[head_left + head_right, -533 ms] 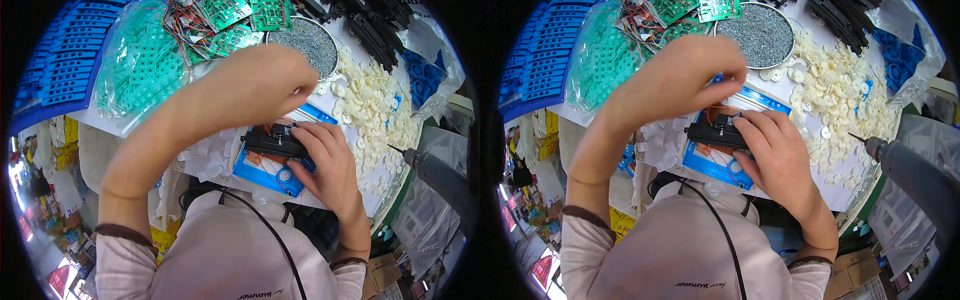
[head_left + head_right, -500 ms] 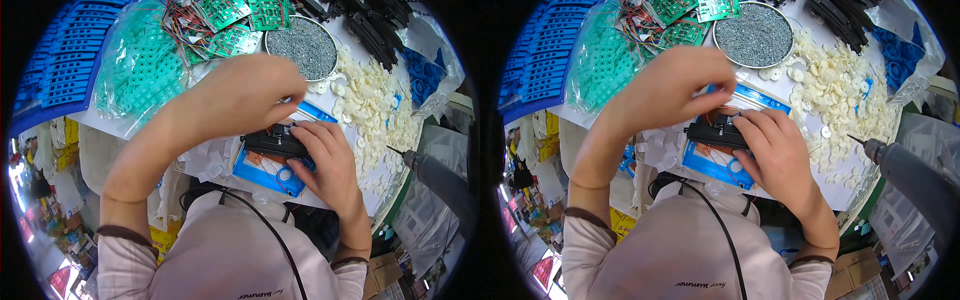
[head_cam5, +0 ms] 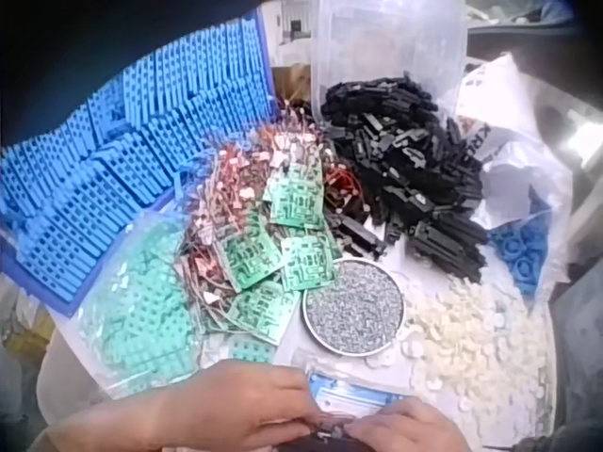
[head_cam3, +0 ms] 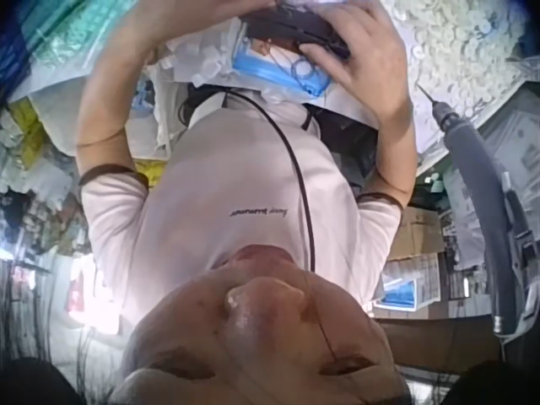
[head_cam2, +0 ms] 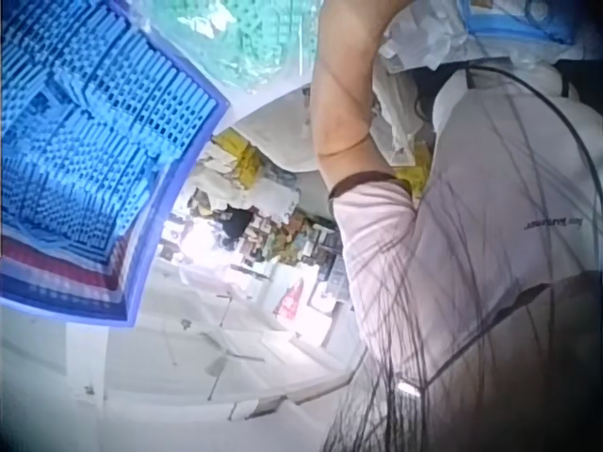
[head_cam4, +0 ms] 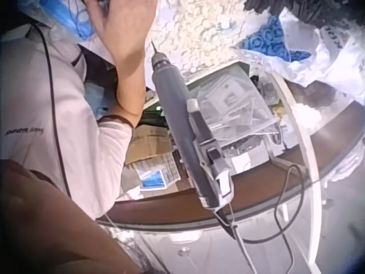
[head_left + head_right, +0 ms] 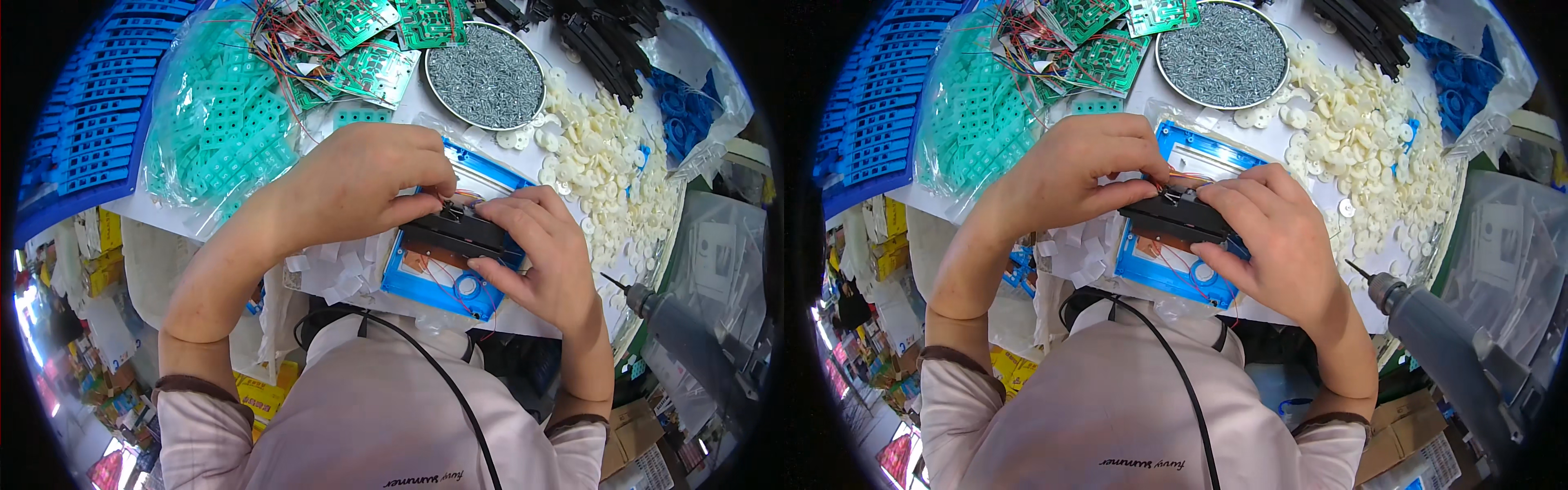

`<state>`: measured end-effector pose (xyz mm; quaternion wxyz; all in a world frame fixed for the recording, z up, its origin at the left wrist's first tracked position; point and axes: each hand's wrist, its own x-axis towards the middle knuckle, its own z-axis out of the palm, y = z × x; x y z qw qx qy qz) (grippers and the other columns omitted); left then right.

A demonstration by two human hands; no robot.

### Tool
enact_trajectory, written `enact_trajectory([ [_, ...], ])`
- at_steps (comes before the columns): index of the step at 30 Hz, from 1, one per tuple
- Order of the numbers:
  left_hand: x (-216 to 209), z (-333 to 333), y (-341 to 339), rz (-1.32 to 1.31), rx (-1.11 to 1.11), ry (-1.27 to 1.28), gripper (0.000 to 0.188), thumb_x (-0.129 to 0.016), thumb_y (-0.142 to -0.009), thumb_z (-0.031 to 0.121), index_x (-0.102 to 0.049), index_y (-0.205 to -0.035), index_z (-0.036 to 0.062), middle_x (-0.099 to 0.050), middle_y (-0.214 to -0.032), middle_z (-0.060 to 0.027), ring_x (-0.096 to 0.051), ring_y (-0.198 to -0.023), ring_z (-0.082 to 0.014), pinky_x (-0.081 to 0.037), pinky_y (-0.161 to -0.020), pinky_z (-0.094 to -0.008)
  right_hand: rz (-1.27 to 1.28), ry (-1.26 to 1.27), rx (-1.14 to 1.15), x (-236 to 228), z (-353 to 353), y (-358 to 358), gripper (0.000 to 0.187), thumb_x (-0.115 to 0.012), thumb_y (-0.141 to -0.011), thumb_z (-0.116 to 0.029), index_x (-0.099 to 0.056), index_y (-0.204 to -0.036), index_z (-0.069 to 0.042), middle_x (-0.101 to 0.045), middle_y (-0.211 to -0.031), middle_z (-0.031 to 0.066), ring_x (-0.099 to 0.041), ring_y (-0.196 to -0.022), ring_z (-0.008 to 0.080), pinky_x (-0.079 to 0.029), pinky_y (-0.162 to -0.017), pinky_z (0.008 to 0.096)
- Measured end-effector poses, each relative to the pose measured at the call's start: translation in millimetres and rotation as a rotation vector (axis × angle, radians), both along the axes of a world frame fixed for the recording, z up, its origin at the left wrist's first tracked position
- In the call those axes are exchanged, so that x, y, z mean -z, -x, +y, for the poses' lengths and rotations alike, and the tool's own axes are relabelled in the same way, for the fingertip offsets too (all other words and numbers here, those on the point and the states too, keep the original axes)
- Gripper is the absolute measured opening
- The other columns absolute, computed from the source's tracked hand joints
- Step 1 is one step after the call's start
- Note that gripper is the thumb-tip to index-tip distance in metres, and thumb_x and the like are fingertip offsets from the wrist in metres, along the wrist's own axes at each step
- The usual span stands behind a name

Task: Assemble a calculator toy by installing circuit boards and using an electric screwdriver to secure components.

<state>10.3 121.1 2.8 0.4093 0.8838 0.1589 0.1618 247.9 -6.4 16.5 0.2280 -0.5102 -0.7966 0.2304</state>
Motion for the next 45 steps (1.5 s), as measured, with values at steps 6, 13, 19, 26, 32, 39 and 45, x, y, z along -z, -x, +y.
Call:
enact_trajectory([
  [6,3,1,0,-0.047,0.022,0.033,0.019,-0.076,-0.08,0.001,-0.072,-0.098,0.0049,-0.065,-0.089,-0.0091,-0.066,-0.081,-0.03,-0.053,-0.067,-0.0376,0.03,0.018,-0.005,-1,4,1,0.051,-0.086,-0.066,-0.017,-0.068,-0.112,-0.001,-0.069,-0.105,0.0134,-0.061,-0.095,0.0346,-0.053,-0.084,0.0425],
  [13,0,4,-2,-0.001,0.057,-0.044,0.013,-0.075,-0.079,0.003,-0.067,-0.089,0.0038,-0.062,-0.084,-0.0094,-0.065,-0.078,-0.0311,-0.051,-0.065,-0.0407,0.038,0.016,-0.016,-1,8,-1,0.052,-0.086,-0.064,-0.017,-0.068,-0.111,-0.001,-0.069,-0.105,0.0136,-0.061,-0.094,0.0348,-0.053,-0.084,0.0426],
  [19,-6,1,-7,0.056,0.117,-0.24,0.011,-0.071,-0.084,0.009,-0.062,-0.086,0.0034,-0.058,-0.082,-0.0081,-0.064,-0.076,-0.0293,-0.052,-0.065,-0.0399,0.01,0.032,-0.033,-2,10,0,0.052,-0.086,-0.064,-0.018,-0.068,-0.111,-0.002,-0.069,-0.106,0.0134,-0.061,-0.096,0.0352,-0.053,-0.084,0.0426],
  [26,-21,0,-12,0.149,0.182,-0.348,0.01,-0.066,-0.081,0.014,-0.059,-0.082,0.0071,-0.056,-0.081,-0.0052,-0.063,-0.078,-0.024,-0.052,-0.065,-0.0378,-0.053,0.031,-0.038,-4,9,2,0.053,-0.085,-0.065,-0.021,-0.068,-0.112,-0.003,-0.068,-0.107,0.0121,-0.061,-0.097,0.0348,-0.053,-0.084,0.0426],
  [32,-33,-7,-13,0.33,0.233,-0.449,0.009,-0.066,-0.079,0.017,-0.06,-0.082,0.011,-0.056,-0.083,-0.0022,-0.063,-0.081,-0.0197,-0.051,-0.065,-0.0333,-0.052,0.046,-0.052,-5,12,2,0.053,-0.085,-0.066,-0.022,-0.067,-0.112,-0.003,-0.067,-0.106,0.0121,-0.06,-0.097,0.0343,-0.053,-0.084,0.0428],
  [39,-22,-8,-9,0.271,0.202,-0.407,0.008,-0.065,-0.082,0.015,-0.064,-0.087,0.0088,-0.058,-0.085,-0.0026,-0.064,-0.081,-0.02,-0.052,-0.065,-0.034,0.05,0.058,-0.082,-2,10,8,0.05,-0.082,-0.07,-0.017,-0.066,-0.116,-0.005,-0.061,-0.109,0.0112,-0.058,-0.097,0.0345,-0.052,-0.083,0.0443],
  [45,-18,-13,-9,0.234,0.177,-0.352,0.01,-0.064,-0.084,0.013,-0.064,-0.092,0.0063,-0.06,-0.088,-0.0047,-0.066,-0.083,-0.022,-0.054,-0.067,-0.0356,-0.055,0.129,-0.184,-9,15,10,0.048,-0.08,-0.07,-0.016,-0.066,-0.116,-0.009,-0.059,-0.109,0.0093,-0.058,-0.096,0.0315,-0.054,-0.079,0.0412],
])
